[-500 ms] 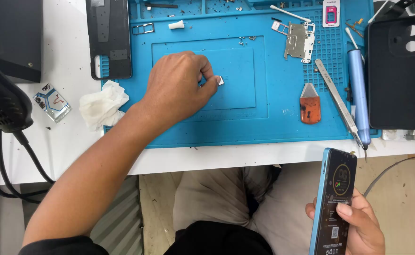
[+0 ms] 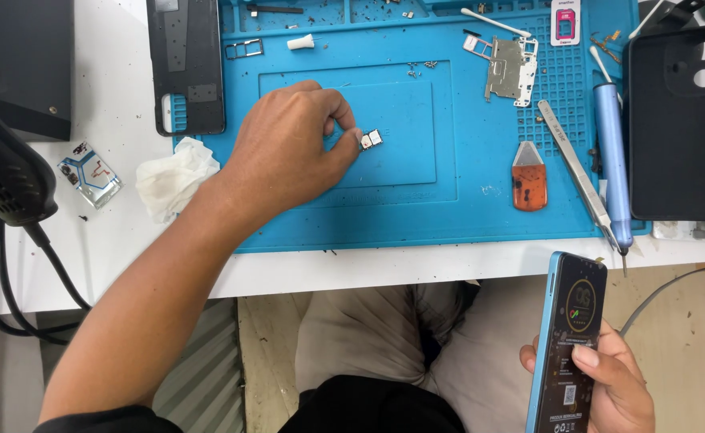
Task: Replacing a mobile phone screen by applying adhesive and attaching the new display panel
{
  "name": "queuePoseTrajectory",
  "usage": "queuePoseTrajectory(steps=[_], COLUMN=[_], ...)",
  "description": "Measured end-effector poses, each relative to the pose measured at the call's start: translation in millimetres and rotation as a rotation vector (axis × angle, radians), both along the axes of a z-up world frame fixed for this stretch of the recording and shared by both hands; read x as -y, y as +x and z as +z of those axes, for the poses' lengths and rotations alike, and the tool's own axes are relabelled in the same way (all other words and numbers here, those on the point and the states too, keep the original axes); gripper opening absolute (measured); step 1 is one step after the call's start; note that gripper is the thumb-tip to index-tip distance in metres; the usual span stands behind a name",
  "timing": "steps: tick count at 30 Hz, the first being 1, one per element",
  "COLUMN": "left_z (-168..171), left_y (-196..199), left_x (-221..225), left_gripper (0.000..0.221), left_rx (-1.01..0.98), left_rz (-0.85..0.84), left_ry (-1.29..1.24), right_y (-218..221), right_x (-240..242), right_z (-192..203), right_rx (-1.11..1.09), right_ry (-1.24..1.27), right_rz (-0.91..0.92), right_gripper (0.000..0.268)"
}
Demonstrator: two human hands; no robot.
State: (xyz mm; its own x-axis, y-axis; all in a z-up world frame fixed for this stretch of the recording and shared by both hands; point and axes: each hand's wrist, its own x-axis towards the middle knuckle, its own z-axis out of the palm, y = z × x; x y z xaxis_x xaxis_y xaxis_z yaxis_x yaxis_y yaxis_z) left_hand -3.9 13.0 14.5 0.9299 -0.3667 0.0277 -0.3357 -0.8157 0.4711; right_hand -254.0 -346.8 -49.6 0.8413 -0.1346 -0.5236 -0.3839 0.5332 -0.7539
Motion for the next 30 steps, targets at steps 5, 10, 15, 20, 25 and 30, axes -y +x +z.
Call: queuePoseTrajectory(steps=[5, 10, 15, 20, 25, 30], left_z=[-5.1, -12.6, -20.2, -21.4, -25.1, -26.5], left_y=[-12.4, -17.9, -17.7, -15.4, -13.4, -11.9], left_x=[-4.9, -3.7, -2.2, -1.0, -1.8, -2.1], left_gripper=[0.027, 0.024, 0.023, 0.024, 0.023, 0.026], left_rx=[0.089, 0.210, 0.238, 0.216, 0.245, 0.429], left_rz=[-0.032, -0.049, -0.050, -0.040, -0.065, -0.134], left_ry=[0.168, 0.201, 0.254, 0.284, 0.267, 0.350], right_y=[0.7, 1.6, -0.3, -0.4, 1.6, -0.6], right_x=[0.6, -1.5, 0.1, 0.4, -0.6, 2.5], right_z=[-1.0, 2.1, 0.5, 2.7, 5.2, 0.8], right_rx=[0.013, 0.002, 0.013, -0.021, 0.000, -0.027], right_ry=[0.026, 0.014, -0.009, -0.027, -0.001, -0.011], right_rz=[0.007, 0.014, 0.016, 0.026, 0.045, 0.028], right_gripper=[0.042, 0.043, 0.039, 0.040, 0.040, 0.038])
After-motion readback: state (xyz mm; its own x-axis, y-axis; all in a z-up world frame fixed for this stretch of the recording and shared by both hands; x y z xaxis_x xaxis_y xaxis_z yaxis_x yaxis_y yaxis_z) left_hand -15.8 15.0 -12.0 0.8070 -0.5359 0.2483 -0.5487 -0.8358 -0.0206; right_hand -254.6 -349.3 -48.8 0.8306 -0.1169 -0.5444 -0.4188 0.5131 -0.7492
